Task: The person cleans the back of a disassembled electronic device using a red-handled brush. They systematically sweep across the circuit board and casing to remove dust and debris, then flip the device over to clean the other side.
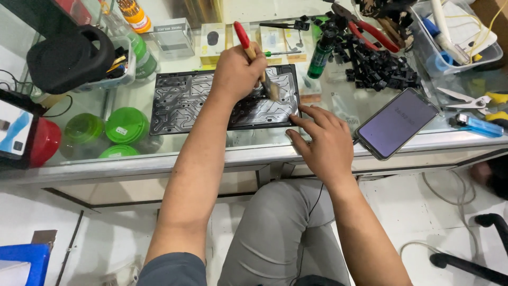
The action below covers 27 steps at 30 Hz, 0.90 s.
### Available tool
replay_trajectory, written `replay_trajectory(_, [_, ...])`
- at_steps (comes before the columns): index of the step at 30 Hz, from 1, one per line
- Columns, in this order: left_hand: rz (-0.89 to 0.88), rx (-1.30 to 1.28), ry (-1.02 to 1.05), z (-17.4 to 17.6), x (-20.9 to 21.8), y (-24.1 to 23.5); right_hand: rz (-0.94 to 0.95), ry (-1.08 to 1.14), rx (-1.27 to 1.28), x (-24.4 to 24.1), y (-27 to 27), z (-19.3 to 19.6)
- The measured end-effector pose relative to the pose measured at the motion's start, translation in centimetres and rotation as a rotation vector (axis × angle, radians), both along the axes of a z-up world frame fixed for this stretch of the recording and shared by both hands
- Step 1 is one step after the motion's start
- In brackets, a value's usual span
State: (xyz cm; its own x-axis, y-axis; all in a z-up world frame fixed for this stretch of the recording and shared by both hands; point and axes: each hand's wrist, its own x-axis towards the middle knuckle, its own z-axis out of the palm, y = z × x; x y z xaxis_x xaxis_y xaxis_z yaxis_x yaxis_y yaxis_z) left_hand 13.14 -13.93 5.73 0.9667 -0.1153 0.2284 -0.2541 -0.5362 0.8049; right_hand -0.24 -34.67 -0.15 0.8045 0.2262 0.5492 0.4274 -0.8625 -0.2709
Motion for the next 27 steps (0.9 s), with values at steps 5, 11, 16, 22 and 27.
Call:
replay_trajectory(5, [-0.107, -0.141, 0.150, 1.5, -1.6, -1.0, -0.009, -0.005, 0.010, 0.0, 0.2, 0.0])
replay_trajectory(11, [-0.097, -0.069, 0.112, 1.6, -1.5, -1.2, -0.021, 0.025, 0.020, 0.0, 0.3, 0.1])
replay_trajectory(16, [-0.108, -0.141, 0.184, 2.2, -2.4, -0.5, -0.032, 0.028, 0.016, 0.0, 0.3, -0.1])
replay_trajectory(22, [-0.168, -0.070, 0.230, 3.5, -4.0, -0.2, -0.024, 0.053, 0.013, -0.2, 0.3, 0.4])
replay_trajectory(27, [-0.198, -0.192, 0.133, 2.1, -4.5, 0.1, -0.061, 0.185, 0.147, -0.3, 0.5, 1.1])
